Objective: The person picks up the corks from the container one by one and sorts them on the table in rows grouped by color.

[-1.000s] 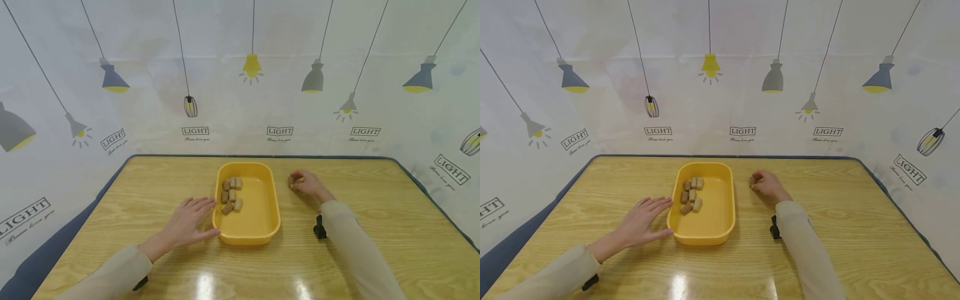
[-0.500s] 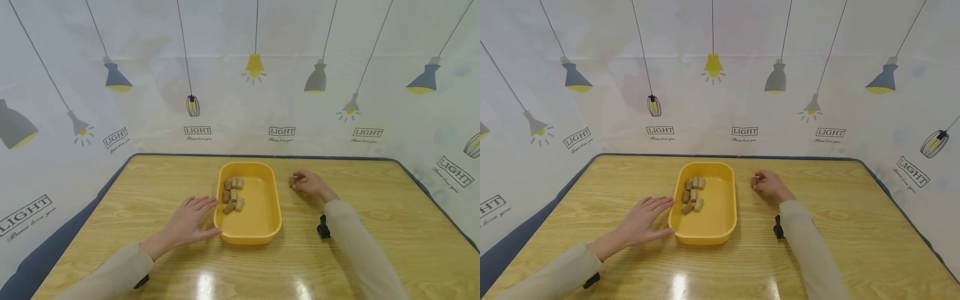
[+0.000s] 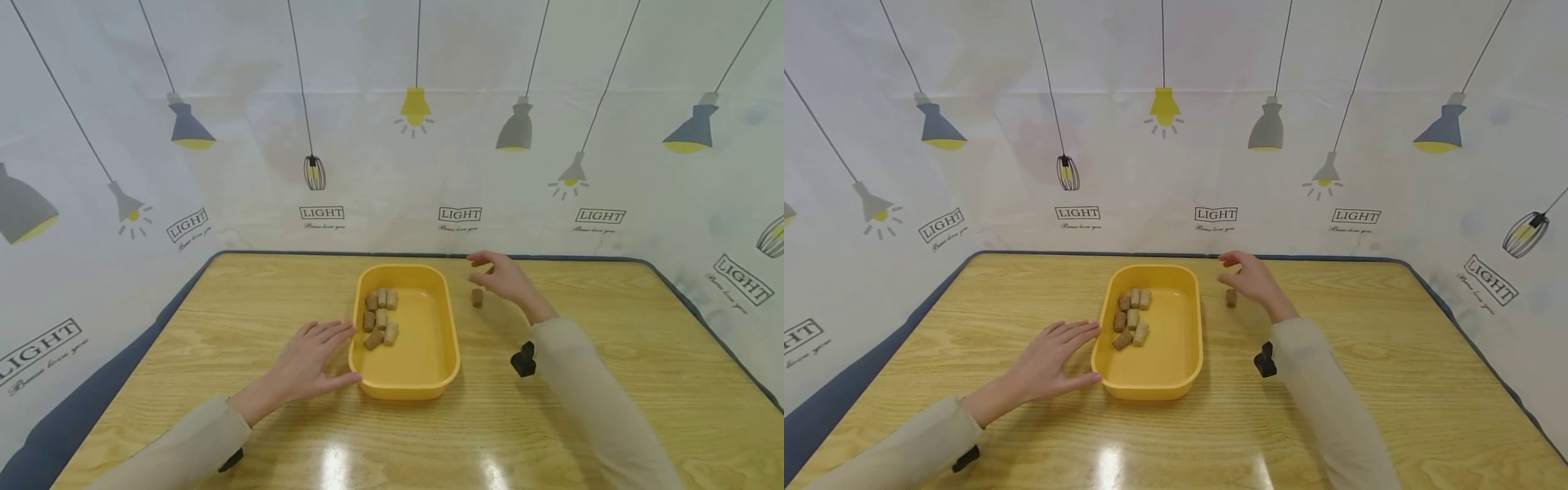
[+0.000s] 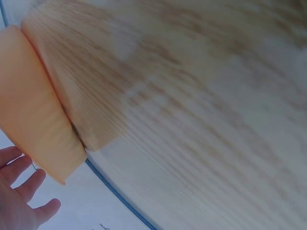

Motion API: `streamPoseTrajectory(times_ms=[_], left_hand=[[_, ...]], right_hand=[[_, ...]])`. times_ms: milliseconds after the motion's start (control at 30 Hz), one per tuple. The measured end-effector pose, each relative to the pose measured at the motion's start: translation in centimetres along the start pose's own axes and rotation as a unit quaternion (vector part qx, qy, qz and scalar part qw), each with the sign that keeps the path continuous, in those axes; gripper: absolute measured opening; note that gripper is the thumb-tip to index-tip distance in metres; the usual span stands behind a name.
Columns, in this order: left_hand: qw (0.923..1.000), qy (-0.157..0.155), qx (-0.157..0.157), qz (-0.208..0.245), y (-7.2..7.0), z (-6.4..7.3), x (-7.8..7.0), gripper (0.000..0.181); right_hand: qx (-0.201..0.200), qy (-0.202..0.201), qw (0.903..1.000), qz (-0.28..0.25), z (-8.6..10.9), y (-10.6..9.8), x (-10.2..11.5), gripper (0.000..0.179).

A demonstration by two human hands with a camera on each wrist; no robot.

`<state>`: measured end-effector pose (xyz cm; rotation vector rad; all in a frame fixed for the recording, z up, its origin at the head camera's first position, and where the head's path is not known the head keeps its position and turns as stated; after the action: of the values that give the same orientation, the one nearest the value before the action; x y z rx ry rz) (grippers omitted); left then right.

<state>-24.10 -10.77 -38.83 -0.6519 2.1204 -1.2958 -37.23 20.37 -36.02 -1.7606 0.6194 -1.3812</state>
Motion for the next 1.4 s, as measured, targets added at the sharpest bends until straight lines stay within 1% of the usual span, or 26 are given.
streamPoseTrajectory(times_ms=[67, 200, 333, 400, 467, 567, 633, 733, 800, 900, 1100, 1267, 1333, 1400], left_hand=[[1.0000, -0.001, 0.002, 0.001, 0.0, 0.0, 0.0, 0.078], [1.0000, -0.003, 0.004, 0.002, 0.0, 0.0, 0.0, 0.077], [1.0000, -0.003, 0.005, 0.002, 0.0, 0.0, 0.1, 0.077], [1.0000, -0.004, 0.005, 0.003, 0.0, 0.0, 0.1, 0.077], [1.0000, -0.006, 0.006, 0.004, -0.1, 0.1, 0.1, 0.077], [0.9999, -0.008, 0.006, 0.010, -0.1, 0.1, 0.1, 0.077], [0.9998, -0.009, 0.006, 0.014, -0.1, 0.1, 0.2, 0.077], [0.9997, -0.010, 0.005, 0.020, -0.1, 0.1, 0.2, 0.077], [0.9997, -0.010, 0.006, 0.022, 0.0, 0.1, 0.2, 0.076], [0.9996, -0.012, 0.009, 0.023, 0.1, 0.0, 0.2, 0.076], [0.9996, -0.011, 0.007, 0.024, 0.2, 0.0, 0.2, 0.076], [0.9997, -0.005, -0.001, 0.024, 0.0, 0.0, 0.1, 0.077], [0.9997, -0.006, -0.001, 0.025, 0.0, 0.0, 0.1, 0.077], [0.9996, -0.009, 0.001, 0.026, 0.0, 0.0, 0.1, 0.077]], right_hand=[[0.006, -0.006, 0.9999, -0.011, -0.4, -0.2, 1.5, 0.041], [0.023, -0.032, 0.9989, -0.025, -1.2, -0.3, 4.9, 0.039], [0.050, -0.059, 0.9968, -0.019, -1.9, 0.1, 7.9, 0.037], [0.069, -0.070, 0.9951, -0.014, -2.3, 0.5, 9.1, 0.037], [0.093, -0.072, 0.9928, -0.021, -2.7, 1.1, 10.2, 0.037], [0.139, -0.064, 0.9879, -0.026, -3.1, 2.6, 11.4, 0.038], [0.175, -0.056, 0.9823, -0.038, -3.2, 4.0, 12.0, 0.040], [0.232, -0.046, 0.9707, -0.042, -3.1, 6.1, 12.5, 0.044], [0.268, -0.039, 0.9613, -0.050, -3.0, 7.4, 12.6, 0.046], [0.308, -0.023, 0.9497, -0.054, -2.8, 8.9, 12.5, 0.047], [0.356, -0.017, 0.9333, -0.043, -2.3, 10.7, 12.2, 0.045], [0.394, 0.001, 0.9180, -0.041, -1.8, 11.9, 11.6, 0.043], [0.401, 0.002, 0.9150, -0.043, -1.6, 12.2, 11.4, 0.043], [0.403, 0.000, 0.9141, -0.044, -1.5, 12.5, 11.4, 0.042]])
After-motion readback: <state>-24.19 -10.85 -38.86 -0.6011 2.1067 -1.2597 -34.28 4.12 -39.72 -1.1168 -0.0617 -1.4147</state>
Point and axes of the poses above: each hand's wrist, its own z-axis away from the middle knuckle, its own y-axis out of the palm, x = y × z, the point moved 6 cm from there along -z, towards the middle knuckle, and after that the axes turned 9 degrees about z, right-handed, at the moved point
